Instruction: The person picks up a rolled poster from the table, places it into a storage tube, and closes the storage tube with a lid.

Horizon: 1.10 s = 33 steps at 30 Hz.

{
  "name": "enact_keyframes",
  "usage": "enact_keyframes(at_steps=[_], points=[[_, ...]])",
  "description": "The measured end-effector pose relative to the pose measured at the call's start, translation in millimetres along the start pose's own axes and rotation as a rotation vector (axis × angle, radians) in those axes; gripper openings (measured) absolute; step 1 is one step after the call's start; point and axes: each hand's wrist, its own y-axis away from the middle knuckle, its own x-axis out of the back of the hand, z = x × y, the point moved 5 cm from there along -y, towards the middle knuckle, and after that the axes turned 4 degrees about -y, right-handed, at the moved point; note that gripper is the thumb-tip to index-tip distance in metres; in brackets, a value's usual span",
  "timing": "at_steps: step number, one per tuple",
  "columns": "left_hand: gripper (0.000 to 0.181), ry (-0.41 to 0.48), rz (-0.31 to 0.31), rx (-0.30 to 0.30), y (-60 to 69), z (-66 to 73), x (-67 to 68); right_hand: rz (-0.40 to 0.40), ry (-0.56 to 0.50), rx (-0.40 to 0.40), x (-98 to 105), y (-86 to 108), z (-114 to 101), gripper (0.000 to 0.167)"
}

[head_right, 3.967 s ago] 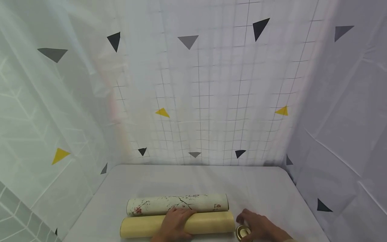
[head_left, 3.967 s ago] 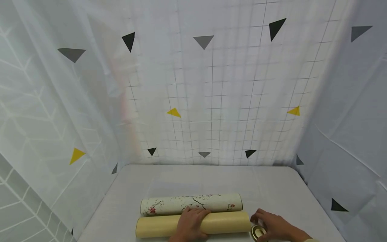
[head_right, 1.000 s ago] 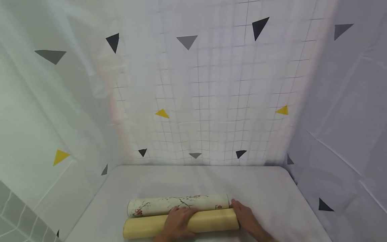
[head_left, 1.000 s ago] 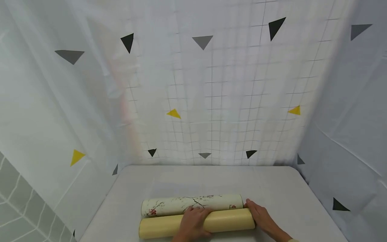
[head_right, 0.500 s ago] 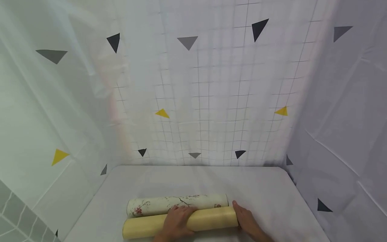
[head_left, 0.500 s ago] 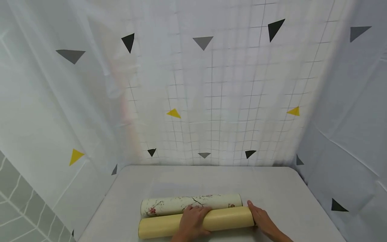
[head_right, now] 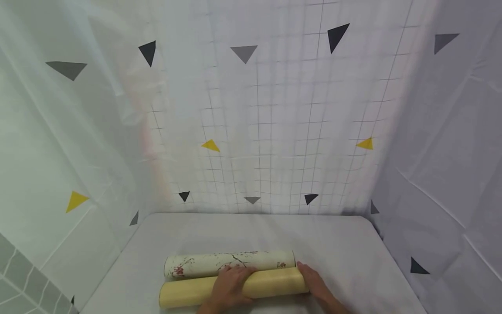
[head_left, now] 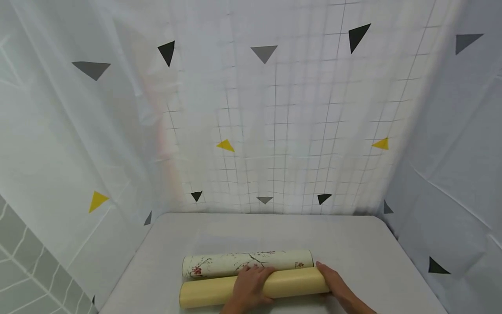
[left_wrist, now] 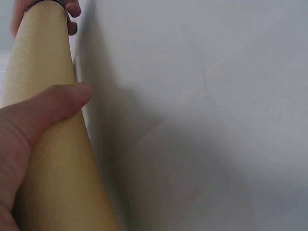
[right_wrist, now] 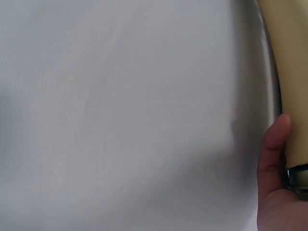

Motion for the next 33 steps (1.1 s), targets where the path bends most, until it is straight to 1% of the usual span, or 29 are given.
enact_keyframes(at_steps=[2,5,8,11,13,16,19,23,25,27,29,33], points=[[0.085,0.003,-0.003,-0.007,0.8,1.4,0.2,-0.013,-0.05,-0.014,-2.0,-0.7,3.4,0.077],[0.085,0.013,-0.009,-0.019,1.7,2.9,0.2,-0.01,-0.115,-0.032,-3.8,-1.4,5.9,0.068],[0.085,0.011,-0.012,-0.022,1.6,3.3,0.4,-0.007,-0.159,-0.056,-5.3,-0.8,5.3,0.069],[0.087,0.004,-0.008,-0.021,0.5,3.1,0.4,-0.01,-0.159,-0.061,-6.3,0.7,2.9,0.072],[0.087,-0.003,-0.007,-0.021,-0.1,2.7,-0.2,-0.005,-0.16,-0.057,-6.7,2.1,1.0,0.069],[0.087,-0.01,-0.01,-0.014,-0.4,1.6,-1.7,0.012,-0.17,-0.061,-7.9,3.0,-1.5,0.059],[0.086,-0.012,-0.01,-0.007,-0.1,0.8,-2.9,0.018,-0.167,-0.089,-9.7,2.9,-2.9,0.061],[0.085,-0.011,0.034,-0.019,-0.4,2.3,-1.3,0.022,-0.134,-0.103,-10.8,3.2,-3.3,0.067],[0.084,-0.009,0.063,-0.032,-1.7,4.3,1.1,0.035,-0.111,-0.092,-9.5,3.8,-4.0,0.067],[0.084,-0.011,0.077,-0.035,-3.1,5.6,3.2,0.049,-0.11,-0.083,-8.8,4.0,-5.5,0.064],[0.083,-0.015,0.075,-0.03,-3.5,5.8,5.2,0.063,-0.112,-0.074,-8.9,4.1,-7.2,0.06],[0.082,-0.03,0.035,-0.005,-1.4,2.9,5.3,0.065,-0.123,-0.061,-13.6,3.3,-8.8,0.057]])
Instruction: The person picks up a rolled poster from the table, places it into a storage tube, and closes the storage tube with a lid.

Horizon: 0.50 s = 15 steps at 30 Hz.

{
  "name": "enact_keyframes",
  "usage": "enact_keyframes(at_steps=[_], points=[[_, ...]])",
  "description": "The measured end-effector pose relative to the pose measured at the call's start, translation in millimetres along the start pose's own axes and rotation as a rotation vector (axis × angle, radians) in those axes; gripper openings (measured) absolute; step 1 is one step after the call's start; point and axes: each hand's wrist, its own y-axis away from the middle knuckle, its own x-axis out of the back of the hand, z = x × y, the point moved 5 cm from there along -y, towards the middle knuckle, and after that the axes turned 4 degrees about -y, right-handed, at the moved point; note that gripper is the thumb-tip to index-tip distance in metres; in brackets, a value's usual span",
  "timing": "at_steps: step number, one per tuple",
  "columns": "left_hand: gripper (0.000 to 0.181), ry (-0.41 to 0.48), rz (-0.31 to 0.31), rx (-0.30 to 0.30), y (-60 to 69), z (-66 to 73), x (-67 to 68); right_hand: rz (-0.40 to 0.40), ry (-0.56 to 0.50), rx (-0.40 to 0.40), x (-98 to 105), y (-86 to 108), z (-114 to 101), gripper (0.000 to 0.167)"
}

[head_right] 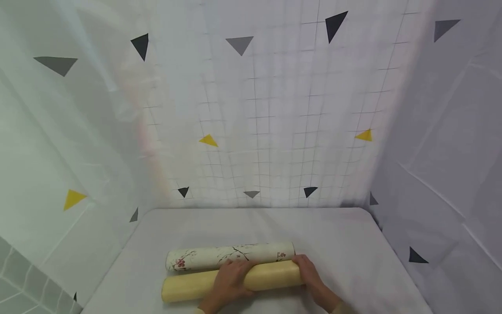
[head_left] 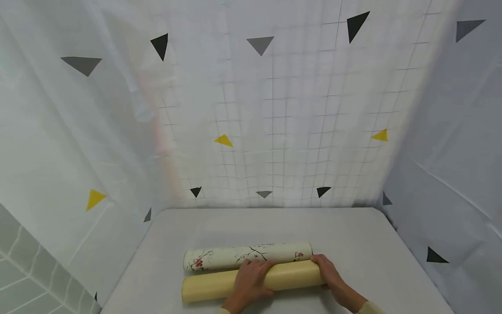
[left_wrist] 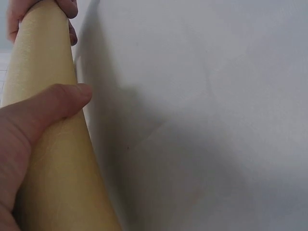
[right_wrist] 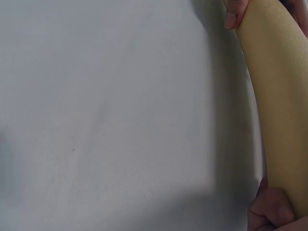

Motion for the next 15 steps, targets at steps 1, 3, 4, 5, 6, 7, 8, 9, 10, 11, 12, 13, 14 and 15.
enact_keyframes(at_steps=[1,3,4,5,6,7,8,9,10,11,12,13,14,15], points=[[0.083,-0.001,-0.008,0.003,0.0,-0.7,-0.5,-0.003,0.005,0.0,-0.4,-0.7,0.5,0.058],[0.083,-0.005,-0.027,0.003,0.4,-1.3,-2.6,-0.007,0.014,0.001,-1.4,-0.7,1.4,0.06],[0.084,-0.004,-0.032,0.001,0.7,-1.4,-3.6,-0.006,0.022,0.005,-1.8,-0.6,1.9,0.061],[0.084,-0.005,-0.037,0.0,1.1,-1.3,-4.7,-0.002,0.031,0.012,-2.0,-0.1,2.6,0.061],[0.084,-0.004,-0.037,-0.004,1.5,-1.2,-5.7,0.005,0.037,0.017,-2.0,0.4,3.4,0.06],[0.084,-0.003,-0.037,-0.007,1.9,-0.8,-6.3,0.014,0.043,0.021,-2.1,1.0,3.9,0.06],[0.084,-0.005,-0.037,-0.009,2.1,-0.5,-6.9,0.024,0.048,0.031,-2.3,1.3,3.6,0.058],[0.085,-0.006,-0.034,-0.009,2.2,-0.2,-7.0,0.034,0.052,0.038,-2.1,1.5,3.6,0.056],[0.085,-0.009,-0.032,-0.007,2.2,-0.1,-6.9,0.045,0.058,0.049,-1.8,1.3,3.2,0.055],[0.085,-0.014,-0.028,-0.006,2.0,0.0,-6.7,0.053,0.061,0.058,-1.1,1.2,2.9,0.055],[0.085,-0.016,-0.027,-0.003,1.7,0.0,-6.7,0.059,0.061,0.059,-0.6,0.9,2.0,0.055],[0.085,-0.02,-0.023,-0.001,1.0,0.0,-6.7,0.062,0.067,0.068,0.1,0.8,0.9,0.056],[0.085,-0.019,-0.021,0.001,0.5,-0.2,-6.6,0.067,0.074,0.079,0.8,0.3,0.4,0.057],[0.085,-0.017,-0.023,0.004,0.3,-0.2,-6.7,0.072,0.072,0.076,1.0,-0.4,0.8,0.058]])
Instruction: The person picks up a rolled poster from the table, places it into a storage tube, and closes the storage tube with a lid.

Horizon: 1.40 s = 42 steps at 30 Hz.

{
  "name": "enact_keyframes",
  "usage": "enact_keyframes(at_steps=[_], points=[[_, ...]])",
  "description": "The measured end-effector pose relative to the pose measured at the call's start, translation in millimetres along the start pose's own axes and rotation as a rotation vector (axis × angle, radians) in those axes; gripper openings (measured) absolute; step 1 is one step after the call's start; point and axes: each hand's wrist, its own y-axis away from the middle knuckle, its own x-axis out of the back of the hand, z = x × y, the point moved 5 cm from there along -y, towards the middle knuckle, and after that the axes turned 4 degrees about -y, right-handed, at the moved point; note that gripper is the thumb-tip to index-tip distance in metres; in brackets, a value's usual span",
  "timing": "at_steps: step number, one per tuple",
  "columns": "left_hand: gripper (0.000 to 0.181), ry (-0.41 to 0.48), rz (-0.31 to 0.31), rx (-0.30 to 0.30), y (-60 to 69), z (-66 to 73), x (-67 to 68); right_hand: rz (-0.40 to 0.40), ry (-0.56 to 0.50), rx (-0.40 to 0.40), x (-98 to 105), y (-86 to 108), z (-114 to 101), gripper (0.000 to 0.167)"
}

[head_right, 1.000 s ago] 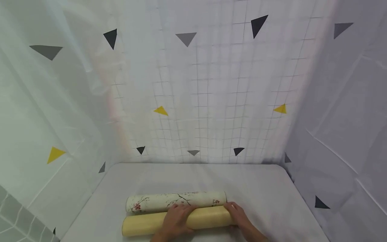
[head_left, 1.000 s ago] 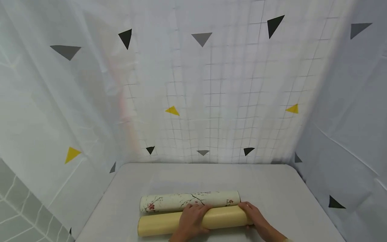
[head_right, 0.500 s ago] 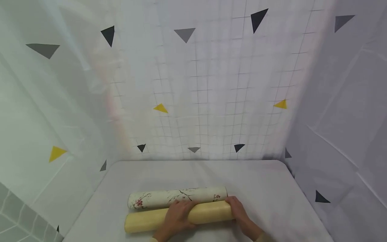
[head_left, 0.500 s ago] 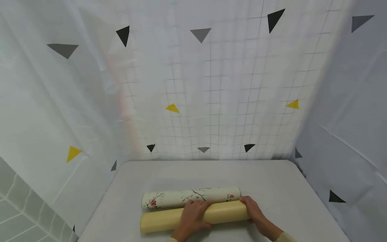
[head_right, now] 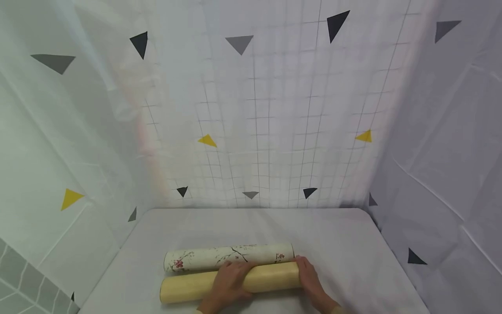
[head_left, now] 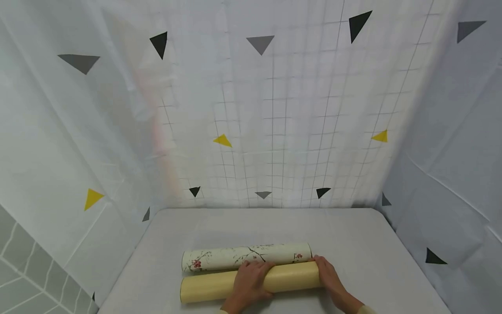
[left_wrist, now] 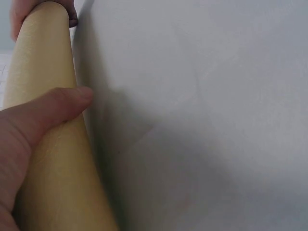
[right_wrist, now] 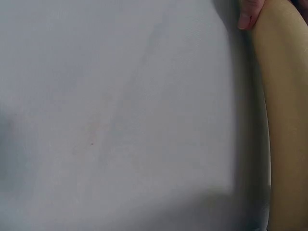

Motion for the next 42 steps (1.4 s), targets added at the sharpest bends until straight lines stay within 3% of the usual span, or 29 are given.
enact_keyframes(at_steps=[7,11,23,31,38,42], points=[[0.083,0.027,-0.074,0.01,6.6,0.8,-7.9,0.039,0.004,-0.015,-4.3,3.6,9.9,0.057],[0.083,0.023,-0.085,0.008,7.3,0.7,-10.7,0.06,0.012,-0.006,-5.7,4.5,10.4,0.055],[0.089,0.007,-0.021,-0.033,11.1,1.7,-8.2,0.068,0.028,0.01,-3.5,6.3,11.0,0.047],[0.09,0.108,-0.022,-0.025,8.6,-1.4,-0.8,0.069,0.002,0.056,17.2,-1.8,3.1,0.051],[0.081,0.149,0.003,-0.037,9.9,-1.5,2.2,0.094,0.048,0.16,36.9,0.1,-17.1,0.059],[0.079,0.192,0.029,-0.034,9.4,-6.0,7.5,0.116,0.155,0.34,38.9,-2.1,-33.5,0.047]])
